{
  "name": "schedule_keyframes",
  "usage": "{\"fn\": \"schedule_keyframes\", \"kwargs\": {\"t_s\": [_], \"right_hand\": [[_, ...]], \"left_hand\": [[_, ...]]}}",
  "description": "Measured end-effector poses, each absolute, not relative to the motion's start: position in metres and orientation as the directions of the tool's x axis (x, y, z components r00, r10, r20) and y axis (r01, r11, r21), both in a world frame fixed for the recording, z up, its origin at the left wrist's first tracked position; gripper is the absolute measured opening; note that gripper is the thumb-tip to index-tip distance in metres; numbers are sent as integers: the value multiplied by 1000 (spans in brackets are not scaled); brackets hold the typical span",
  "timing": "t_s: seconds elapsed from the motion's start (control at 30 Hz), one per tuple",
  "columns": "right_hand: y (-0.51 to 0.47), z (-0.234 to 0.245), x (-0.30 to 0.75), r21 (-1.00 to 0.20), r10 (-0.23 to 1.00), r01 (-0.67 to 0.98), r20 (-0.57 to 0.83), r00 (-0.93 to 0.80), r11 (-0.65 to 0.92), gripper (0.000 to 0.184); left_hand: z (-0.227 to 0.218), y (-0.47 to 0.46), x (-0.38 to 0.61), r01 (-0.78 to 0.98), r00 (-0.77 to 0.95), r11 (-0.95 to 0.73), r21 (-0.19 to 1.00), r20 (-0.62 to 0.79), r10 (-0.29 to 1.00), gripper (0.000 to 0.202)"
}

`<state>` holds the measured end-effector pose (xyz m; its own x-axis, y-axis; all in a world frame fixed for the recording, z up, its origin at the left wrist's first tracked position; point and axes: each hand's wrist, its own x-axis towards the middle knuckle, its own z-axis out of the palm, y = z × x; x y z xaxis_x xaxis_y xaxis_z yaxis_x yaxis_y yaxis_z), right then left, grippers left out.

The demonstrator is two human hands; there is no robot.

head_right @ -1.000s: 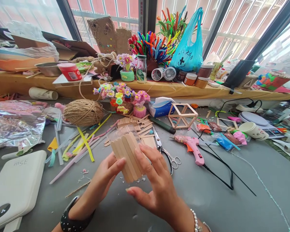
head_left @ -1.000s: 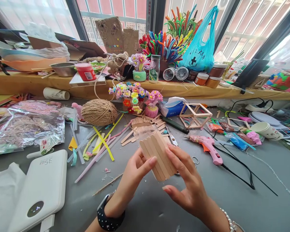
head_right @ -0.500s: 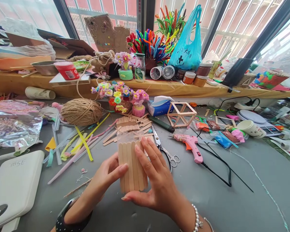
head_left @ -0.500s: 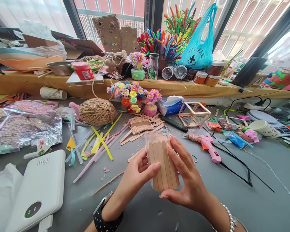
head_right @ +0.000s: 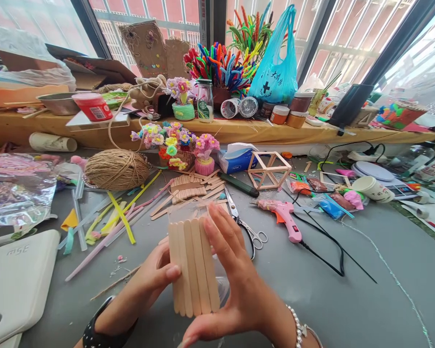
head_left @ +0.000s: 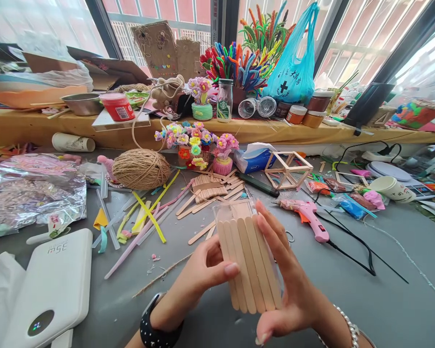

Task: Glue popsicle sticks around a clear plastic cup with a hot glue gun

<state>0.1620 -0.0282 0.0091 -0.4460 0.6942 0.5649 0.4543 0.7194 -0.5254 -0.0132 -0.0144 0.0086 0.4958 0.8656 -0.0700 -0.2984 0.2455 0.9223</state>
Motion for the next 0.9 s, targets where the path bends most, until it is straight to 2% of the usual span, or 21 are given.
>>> {"fn": "schedule_keyframes", "kwargs": {"t_s": [0.27, 0.43, 0.67, 0.9], "right_hand": [[-28, 10, 161, -491, 698, 500, 557, -449, 713, 97], [-26, 11, 165, -421, 691, 558, 547, -472, 715, 94], [-22, 9, 169, -254, 636, 648, 617, -463, 718, 86], [-19, 9, 170, -256, 644, 653, 607, -465, 713, 83]], "left_hand": [[12, -10, -13, -277, 487, 209, 938, -51, 872, 54], [14, -7, -16, -232, 496, 220, 948, -79, 864, 54], [13, -8, -15, -191, 491, 210, 959, -92, 866, 47], [7, -8, -16, -185, 459, 208, 960, -103, 883, 44]]}}
